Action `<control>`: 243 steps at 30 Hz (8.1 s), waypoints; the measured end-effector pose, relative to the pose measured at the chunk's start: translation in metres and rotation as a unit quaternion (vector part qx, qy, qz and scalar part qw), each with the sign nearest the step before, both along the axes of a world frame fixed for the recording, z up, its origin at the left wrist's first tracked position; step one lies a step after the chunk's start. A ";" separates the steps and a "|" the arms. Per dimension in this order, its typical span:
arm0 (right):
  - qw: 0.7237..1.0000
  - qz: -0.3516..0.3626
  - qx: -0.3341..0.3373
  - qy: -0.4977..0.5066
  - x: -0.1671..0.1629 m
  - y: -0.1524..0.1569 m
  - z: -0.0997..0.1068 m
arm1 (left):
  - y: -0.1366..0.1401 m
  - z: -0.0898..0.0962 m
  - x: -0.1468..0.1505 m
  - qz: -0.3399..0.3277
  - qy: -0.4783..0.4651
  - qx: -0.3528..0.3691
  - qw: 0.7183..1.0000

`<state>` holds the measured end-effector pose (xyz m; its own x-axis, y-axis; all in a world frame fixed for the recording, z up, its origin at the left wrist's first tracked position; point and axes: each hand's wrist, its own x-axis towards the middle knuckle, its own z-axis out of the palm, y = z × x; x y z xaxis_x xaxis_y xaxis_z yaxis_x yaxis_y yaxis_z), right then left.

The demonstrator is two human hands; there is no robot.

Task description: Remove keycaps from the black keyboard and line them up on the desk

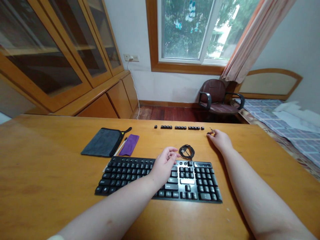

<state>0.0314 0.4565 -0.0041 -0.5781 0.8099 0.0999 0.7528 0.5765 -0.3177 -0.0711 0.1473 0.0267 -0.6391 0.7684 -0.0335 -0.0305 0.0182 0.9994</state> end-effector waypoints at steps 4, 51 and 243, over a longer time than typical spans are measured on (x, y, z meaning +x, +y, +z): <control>1.000 -0.003 -0.001 0.020 0.004 0.000 0.004 | 0.000 0.002 0.001 0.003 -0.003 0.001 1.000; 0.996 0.029 -0.003 -0.079 -0.008 -0.007 0.007 | 0.002 0.002 0.002 -0.006 0.018 -0.005 1.000; 0.858 0.473 0.084 0.180 0.010 -0.154 0.016 | -0.065 0.015 -0.192 -0.056 0.494 -0.455 0.739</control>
